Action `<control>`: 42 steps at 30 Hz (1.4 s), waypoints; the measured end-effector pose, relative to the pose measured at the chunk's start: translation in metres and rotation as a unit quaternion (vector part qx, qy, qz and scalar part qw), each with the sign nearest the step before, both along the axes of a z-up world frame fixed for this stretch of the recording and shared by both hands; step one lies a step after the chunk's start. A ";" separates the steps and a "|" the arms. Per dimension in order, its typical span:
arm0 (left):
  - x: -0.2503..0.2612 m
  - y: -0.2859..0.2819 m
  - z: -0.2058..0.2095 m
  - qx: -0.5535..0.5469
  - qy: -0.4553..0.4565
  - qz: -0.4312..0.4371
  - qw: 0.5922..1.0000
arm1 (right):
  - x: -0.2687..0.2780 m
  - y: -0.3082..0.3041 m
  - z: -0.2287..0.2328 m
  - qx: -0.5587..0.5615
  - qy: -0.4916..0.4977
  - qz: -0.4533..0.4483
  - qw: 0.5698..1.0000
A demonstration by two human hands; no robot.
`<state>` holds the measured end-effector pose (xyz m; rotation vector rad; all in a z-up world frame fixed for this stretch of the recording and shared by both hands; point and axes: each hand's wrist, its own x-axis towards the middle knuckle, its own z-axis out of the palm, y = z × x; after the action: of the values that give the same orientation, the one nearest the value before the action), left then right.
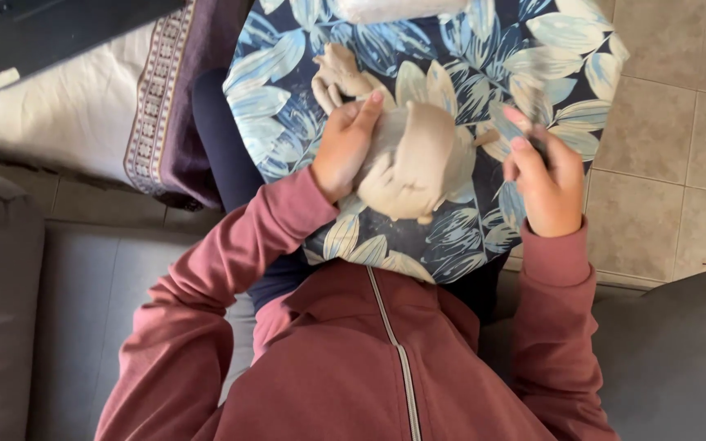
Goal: The user is shaping and modeling clay around a plastic bowl to create a specific form using their hands and a knife.
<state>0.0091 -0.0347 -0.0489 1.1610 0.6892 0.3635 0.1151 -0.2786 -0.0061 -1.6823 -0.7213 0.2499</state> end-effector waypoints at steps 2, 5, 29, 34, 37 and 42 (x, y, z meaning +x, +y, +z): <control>0.006 0.003 -0.014 0.171 0.012 -0.040 0.984 | -0.002 -0.003 0.002 -0.093 -0.166 -0.044 0.981; 0.002 0.013 -0.001 0.339 -0.080 -0.091 0.933 | -0.018 0.015 0.027 -0.115 -0.280 -0.056 0.951; -0.045 0.036 0.014 0.581 -0.153 -0.271 0.752 | -0.026 0.060 0.016 -0.175 -0.385 0.176 0.889; -0.028 0.026 0.011 0.595 -0.132 -0.318 0.726 | -0.010 0.065 -0.001 -0.122 -0.336 0.218 0.908; -0.028 0.028 0.013 0.557 -0.184 -0.289 0.757 | -0.011 0.060 -0.010 -0.114 -0.300 0.218 0.922; -0.027 0.030 0.015 0.531 -0.210 -0.290 0.768 | -0.001 0.051 -0.021 -0.071 -0.278 0.238 0.928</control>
<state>-0.0180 -0.0048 -0.0339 2.1902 -0.4040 0.4697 0.1141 -0.2277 -0.0271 -1.7053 -1.5757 0.1613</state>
